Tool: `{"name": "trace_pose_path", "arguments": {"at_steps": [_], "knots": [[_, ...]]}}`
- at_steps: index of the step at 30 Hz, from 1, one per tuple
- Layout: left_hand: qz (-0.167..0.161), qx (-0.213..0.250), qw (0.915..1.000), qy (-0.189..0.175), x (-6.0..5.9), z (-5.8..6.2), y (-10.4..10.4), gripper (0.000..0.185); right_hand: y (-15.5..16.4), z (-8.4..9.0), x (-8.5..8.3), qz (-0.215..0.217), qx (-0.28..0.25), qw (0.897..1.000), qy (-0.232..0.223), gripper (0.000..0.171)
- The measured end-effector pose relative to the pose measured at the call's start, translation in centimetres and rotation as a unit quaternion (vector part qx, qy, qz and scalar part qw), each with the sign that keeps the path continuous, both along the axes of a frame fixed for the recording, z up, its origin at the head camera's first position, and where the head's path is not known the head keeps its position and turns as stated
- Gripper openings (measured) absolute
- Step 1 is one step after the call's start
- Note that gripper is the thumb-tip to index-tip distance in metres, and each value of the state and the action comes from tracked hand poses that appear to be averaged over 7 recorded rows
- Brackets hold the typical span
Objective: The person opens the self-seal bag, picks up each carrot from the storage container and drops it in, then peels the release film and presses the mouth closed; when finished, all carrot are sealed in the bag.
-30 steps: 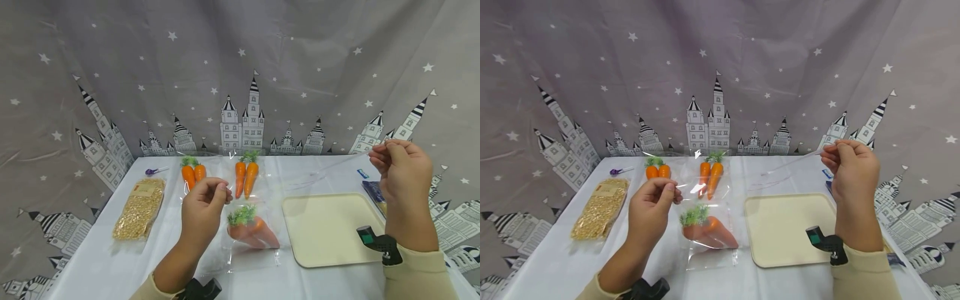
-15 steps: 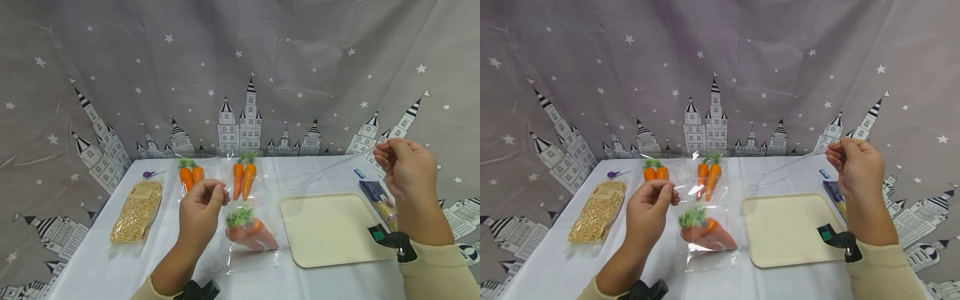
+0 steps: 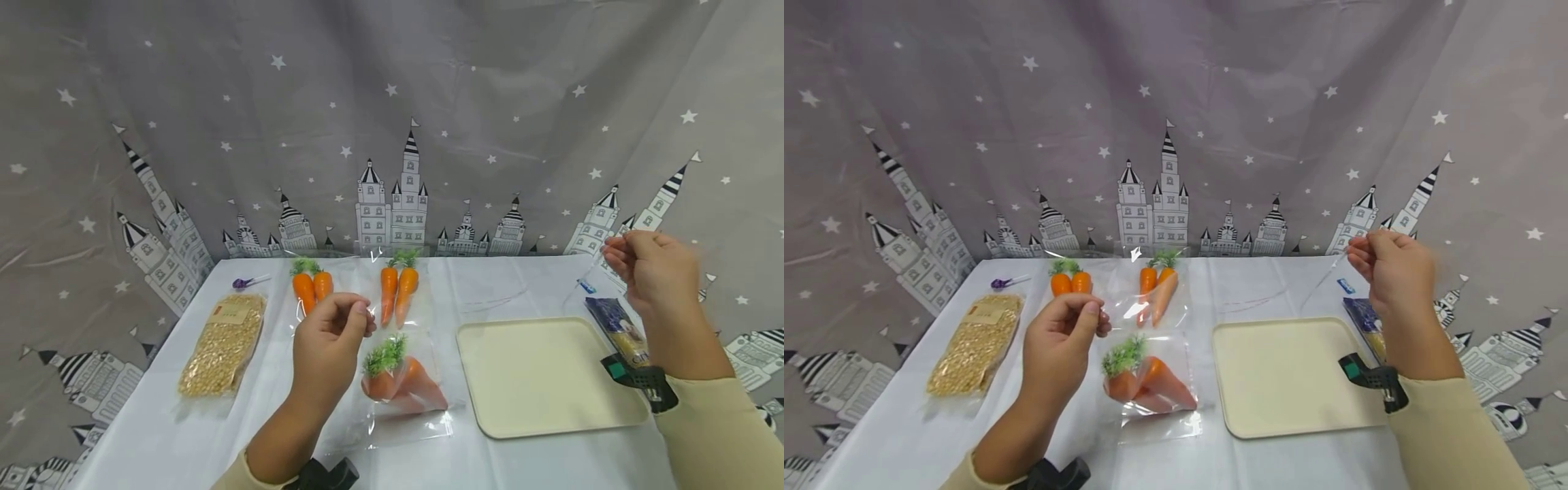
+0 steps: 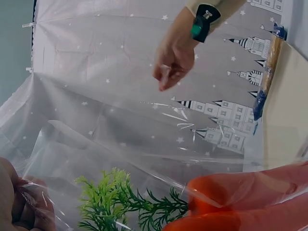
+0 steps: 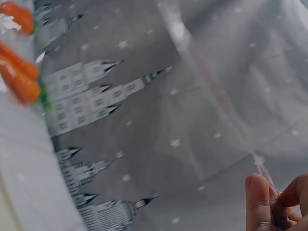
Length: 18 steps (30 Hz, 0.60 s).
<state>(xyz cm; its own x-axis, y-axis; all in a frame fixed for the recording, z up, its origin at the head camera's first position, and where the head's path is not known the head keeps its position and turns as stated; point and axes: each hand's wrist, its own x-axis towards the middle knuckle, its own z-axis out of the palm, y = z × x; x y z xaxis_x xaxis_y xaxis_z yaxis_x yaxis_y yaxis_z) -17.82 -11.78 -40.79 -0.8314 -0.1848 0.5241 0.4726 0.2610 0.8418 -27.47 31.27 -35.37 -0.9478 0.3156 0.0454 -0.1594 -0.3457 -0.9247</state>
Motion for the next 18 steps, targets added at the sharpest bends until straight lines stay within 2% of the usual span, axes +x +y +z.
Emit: {"name": "trace_pose_path", "arguments": {"at_steps": [6, 8, 12, 18], "knots": [[0.010, -0.007, 0.9998, -0.015, 0.1, 0.1, 0.0, 0.006, -0.8, -3.1, -3.5, 0.025, 0.066, 0.993, -0.091, 0.019], [0.010, -0.006, 0.9998, -0.017, 0.1, 0.1, 0.0, 0.006, -1.3, -4.1, -4.7, 0.028, 0.067, 0.991, -0.114, 0.020], [0.006, -0.002, 0.9998, -0.019, 0.1, 0.2, 0.0, 0.006, -1.9, -6.2, -7.2, 0.029, 0.029, 0.989, -0.142, 0.020], [0.001, 0.003, 0.9999, -0.012, -0.2, 0.2, 0.1, 0.006, -2.8, -9.2, -10.7, -0.021, -0.057, 0.982, -0.181, 0.020]]}}
